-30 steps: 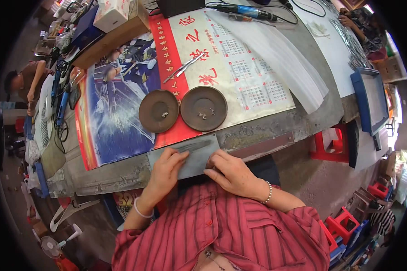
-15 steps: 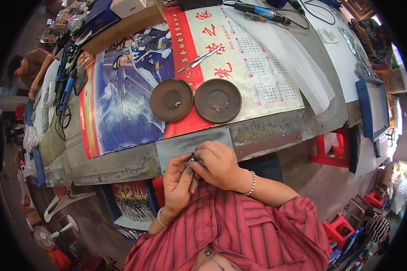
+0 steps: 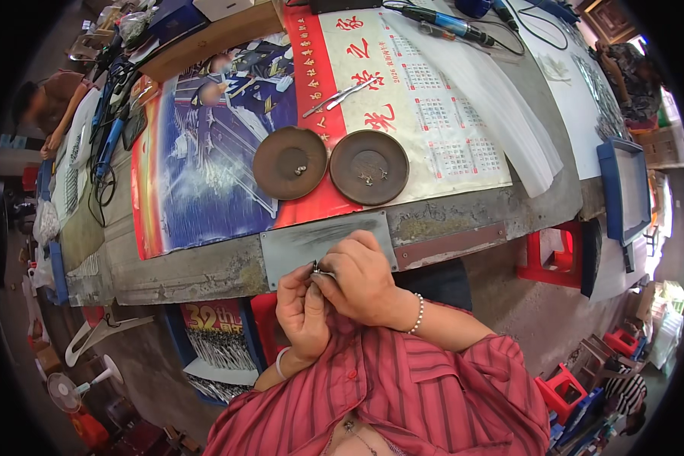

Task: Manually assembling small hardware components by inserting pins into connector housings.

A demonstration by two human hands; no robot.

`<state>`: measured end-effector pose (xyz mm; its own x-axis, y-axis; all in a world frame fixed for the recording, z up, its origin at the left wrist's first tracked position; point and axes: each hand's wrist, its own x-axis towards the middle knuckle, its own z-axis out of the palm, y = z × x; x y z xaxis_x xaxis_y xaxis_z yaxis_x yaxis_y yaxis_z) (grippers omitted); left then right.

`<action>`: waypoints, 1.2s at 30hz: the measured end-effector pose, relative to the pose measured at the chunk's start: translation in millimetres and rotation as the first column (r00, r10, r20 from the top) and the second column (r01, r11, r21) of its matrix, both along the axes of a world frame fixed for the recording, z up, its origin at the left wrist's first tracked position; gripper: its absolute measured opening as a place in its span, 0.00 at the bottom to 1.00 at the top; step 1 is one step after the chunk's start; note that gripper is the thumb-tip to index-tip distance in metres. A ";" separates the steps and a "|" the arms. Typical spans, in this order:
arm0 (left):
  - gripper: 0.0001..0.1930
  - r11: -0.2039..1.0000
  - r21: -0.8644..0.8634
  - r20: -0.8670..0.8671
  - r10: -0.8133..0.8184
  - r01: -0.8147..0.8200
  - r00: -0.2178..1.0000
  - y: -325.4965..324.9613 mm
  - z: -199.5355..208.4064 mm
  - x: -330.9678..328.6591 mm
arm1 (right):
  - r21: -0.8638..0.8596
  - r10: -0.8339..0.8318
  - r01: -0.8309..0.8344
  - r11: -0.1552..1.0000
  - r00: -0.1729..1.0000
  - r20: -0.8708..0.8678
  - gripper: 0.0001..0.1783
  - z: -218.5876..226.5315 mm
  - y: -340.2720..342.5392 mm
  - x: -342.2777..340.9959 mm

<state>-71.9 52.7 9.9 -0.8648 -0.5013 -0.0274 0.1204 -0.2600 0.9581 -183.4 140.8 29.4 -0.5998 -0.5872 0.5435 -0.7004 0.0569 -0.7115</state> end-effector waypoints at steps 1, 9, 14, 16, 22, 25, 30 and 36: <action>0.14 1.000 0.029 -0.013 -0.001 0.001 1.000 0.0 -1.5 0.8 | 0.071 -0.052 0.055 0.996 0.997 -0.050 0.10 0.8 -0.8 4.2; 0.14 0.980 0.197 -0.050 -0.013 0.023 0.999 0.1 -5.4 2.5 | -0.004 0.094 -0.126 0.992 0.720 0.687 0.07 0.3 7.1 8.0; 0.14 0.994 0.108 -0.056 0.029 -0.023 0.998 1.3 -6.1 5.8 | -0.055 0.011 0.001 0.998 0.978 0.207 0.10 -8.1 2.1 10.4; 0.14 0.994 0.103 -0.048 0.034 -0.029 0.998 1.2 -5.8 5.9 | -0.039 -0.015 0.015 0.999 1.000 0.021 0.11 -7.6 -0.2 8.3; 0.12 0.996 0.051 -0.027 0.077 -0.075 0.997 4.8 -3.0 0.3 | 0.078 -0.122 0.128 0.989 0.990 -0.070 0.09 -8.6 -4.5 19.6; 0.12 0.997 -0.011 -0.009 0.081 -0.081 0.997 5.4 -5.8 -1.8 | 0.096 -0.158 0.149 0.984 0.983 0.092 0.06 -8.7 -3.9 24.5; 0.17 0.970 0.228 -0.016 -0.079 0.081 0.997 -4.4 3.9 4.9 | -0.012 0.121 -0.143 0.990 0.784 0.609 0.04 -2.6 12.9 5.3; 0.17 0.938 0.332 -0.021 -0.097 0.099 0.995 -13.6 3.7 0.6 | 0.017 -0.030 0.025 1.000 0.929 0.370 0.09 -15.6 -0.3 24.8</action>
<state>-71.4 39.1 13.6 -0.9097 -0.3771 -0.1741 0.0819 -0.5739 0.8148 -158.6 140.5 13.8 -0.7730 -0.5726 0.2731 -0.3855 0.0820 -0.9191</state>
